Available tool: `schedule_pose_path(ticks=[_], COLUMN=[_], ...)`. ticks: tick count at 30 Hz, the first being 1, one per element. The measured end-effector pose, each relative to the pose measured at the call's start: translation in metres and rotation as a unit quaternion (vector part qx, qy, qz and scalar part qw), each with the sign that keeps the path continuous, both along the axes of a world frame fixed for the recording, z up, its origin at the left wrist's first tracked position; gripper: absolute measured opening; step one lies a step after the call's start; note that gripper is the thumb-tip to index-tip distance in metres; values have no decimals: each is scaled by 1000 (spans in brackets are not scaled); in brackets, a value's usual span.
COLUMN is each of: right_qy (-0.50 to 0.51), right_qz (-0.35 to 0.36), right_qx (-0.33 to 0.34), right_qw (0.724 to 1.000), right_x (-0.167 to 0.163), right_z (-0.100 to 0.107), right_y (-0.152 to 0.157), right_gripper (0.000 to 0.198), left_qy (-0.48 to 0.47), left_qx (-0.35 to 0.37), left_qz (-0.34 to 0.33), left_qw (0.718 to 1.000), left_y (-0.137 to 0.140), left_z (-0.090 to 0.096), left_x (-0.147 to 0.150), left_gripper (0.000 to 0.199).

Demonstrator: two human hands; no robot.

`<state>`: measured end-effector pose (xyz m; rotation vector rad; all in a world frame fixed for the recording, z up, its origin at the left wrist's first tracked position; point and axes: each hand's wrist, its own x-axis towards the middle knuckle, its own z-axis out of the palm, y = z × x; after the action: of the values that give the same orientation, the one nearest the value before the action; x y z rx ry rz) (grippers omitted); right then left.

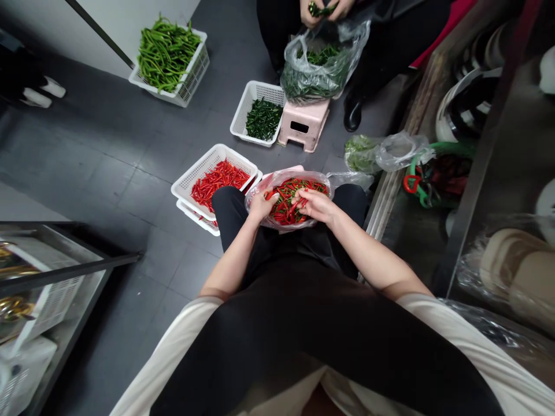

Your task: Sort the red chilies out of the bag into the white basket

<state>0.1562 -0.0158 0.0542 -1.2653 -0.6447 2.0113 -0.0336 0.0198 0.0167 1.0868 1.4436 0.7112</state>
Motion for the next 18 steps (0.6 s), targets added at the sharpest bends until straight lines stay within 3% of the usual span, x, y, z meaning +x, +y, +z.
schedule_pose_path(ticks=[2, 5, 8, 13, 18], right_qy=[69, 114, 107, -3, -78], right_qz=[-63, -102, -96, -87, -54], right_qx=[-76, -113, -86, 14, 45], right_qw=[993, 982, 986, 996, 995], right_x=[1, -2, -6, -9, -9], right_z=[-5, -9, -9, -11, -16], right_y=[2, 2, 0, -5, -5], right_gripper=[17, 22, 24, 12, 25], left_qy=[11, -69, -125, -62, 6], left_qx=[37, -13, -52, -44, 49], left_qz=[13, -64, -145, -149, -202], left_qw=[999, 996, 980, 986, 978], left_y=[-3, -11, -17, -18, -20], left_z=[3, 11, 14, 12, 23], left_x=[0, 7, 14, 16, 14], left_gripper=[31, 42, 45, 33, 25])
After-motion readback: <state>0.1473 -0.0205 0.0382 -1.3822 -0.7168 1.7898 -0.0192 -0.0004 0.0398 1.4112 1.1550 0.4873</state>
